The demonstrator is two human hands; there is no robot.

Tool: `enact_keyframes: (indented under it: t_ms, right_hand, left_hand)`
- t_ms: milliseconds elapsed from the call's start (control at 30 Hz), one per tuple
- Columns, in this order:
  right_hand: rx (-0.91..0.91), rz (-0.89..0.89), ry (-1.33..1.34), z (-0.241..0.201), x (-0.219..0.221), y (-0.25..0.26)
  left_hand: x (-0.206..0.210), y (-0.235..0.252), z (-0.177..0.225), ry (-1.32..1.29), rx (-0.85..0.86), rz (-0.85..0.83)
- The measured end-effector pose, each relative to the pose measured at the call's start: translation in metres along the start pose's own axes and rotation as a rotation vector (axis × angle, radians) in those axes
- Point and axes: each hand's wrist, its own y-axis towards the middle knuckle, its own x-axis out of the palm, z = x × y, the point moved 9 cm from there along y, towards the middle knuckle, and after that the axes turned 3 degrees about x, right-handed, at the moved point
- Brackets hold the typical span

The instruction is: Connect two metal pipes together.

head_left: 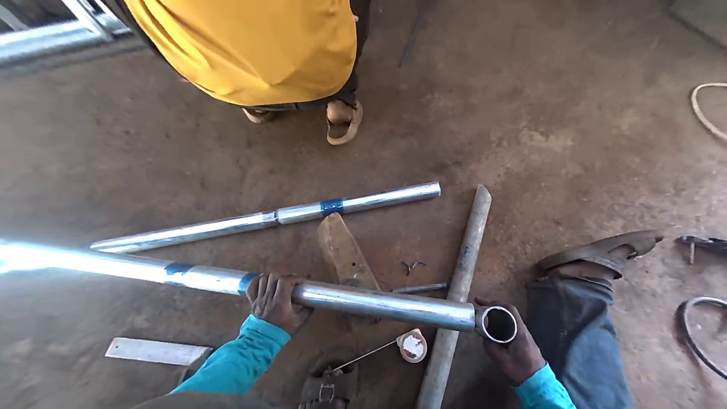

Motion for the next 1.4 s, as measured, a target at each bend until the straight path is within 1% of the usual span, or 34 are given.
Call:
enact_keyframes:
  t_ms: [100,167,233,300,333,367,433,467,500,600,633,700,800,1000,1100,1233,1333,1400]
  right_hand:
    - [-0.016,0.012,0.001,-0.001,0.002,0.0]
    - [-0.035,0.029,-0.003,-0.001,0.002,-0.001]
    - [-0.04,0.053,-0.019,-0.003,0.002,-0.003]
    - [-0.043,0.069,-0.02,-0.004,0.001,-0.004]
    - [-0.034,0.068,-0.021,-0.004,0.002,-0.004]
    - [-0.016,0.057,-0.016,-0.004,0.002,-0.004]
    - [0.019,0.037,-0.001,-0.004,0.002,-0.004]
    - [0.022,0.028,0.008,-0.003,0.003,-0.003]
    - [0.026,0.015,0.016,-0.003,0.002,-0.003]
    - [0.024,-0.029,0.031,-0.007,0.001,-0.002]
    - [0.018,-0.034,0.035,-0.008,0.0,-0.001]
    - [0.008,-0.033,0.032,-0.008,-0.001,-0.001]
    - [-0.019,0.0,0.009,-0.006,-0.002,-0.001]
    - [-0.066,0.014,-0.027,-0.007,-0.001,-0.003]
    - [-0.081,0.01,-0.021,-0.005,0.001,-0.002]
    - [-0.092,0.021,-0.043,-0.007,0.001,-0.002]
    - [-0.094,0.016,-0.059,-0.008,0.0,-0.001]
    - [-0.084,0.012,-0.061,-0.007,0.0,-0.001]
  left_hand:
    - [0.001,0.002,0.013,-0.055,0.036,-0.021]
    - [0.002,0.008,0.027,-0.129,0.077,-0.064]
    - [0.003,0.021,0.052,-0.222,0.154,-0.164]
    - [0.004,0.045,0.09,-0.328,0.252,-0.27]
    - [0.006,0.06,0.114,-0.388,0.302,-0.352]
    - [0.01,0.075,0.139,-0.445,0.338,-0.482]
    - [0.024,0.094,0.191,-0.559,0.373,-0.808]
    - [0.03,0.098,0.215,-0.594,0.389,-0.891]
    - [0.037,0.098,0.234,-0.62,0.399,-0.927]
    - [0.054,0.094,0.27,-0.654,0.403,-0.801]
    - [0.059,0.093,0.277,-0.643,0.399,-0.784]
    - [0.064,0.094,0.285,-0.607,0.396,-0.823]
    - [0.064,0.096,0.286,-0.591,0.371,-0.868]
    - [0.057,0.099,0.292,-0.522,0.42,-0.699]
    - [0.059,0.099,0.292,-0.518,0.411,-0.697]
    - [0.055,0.098,0.29,-0.508,0.422,-0.599]
    - [0.054,0.098,0.289,-0.495,0.421,-0.62]
    - [0.053,0.097,0.287,-0.498,0.429,-0.586]
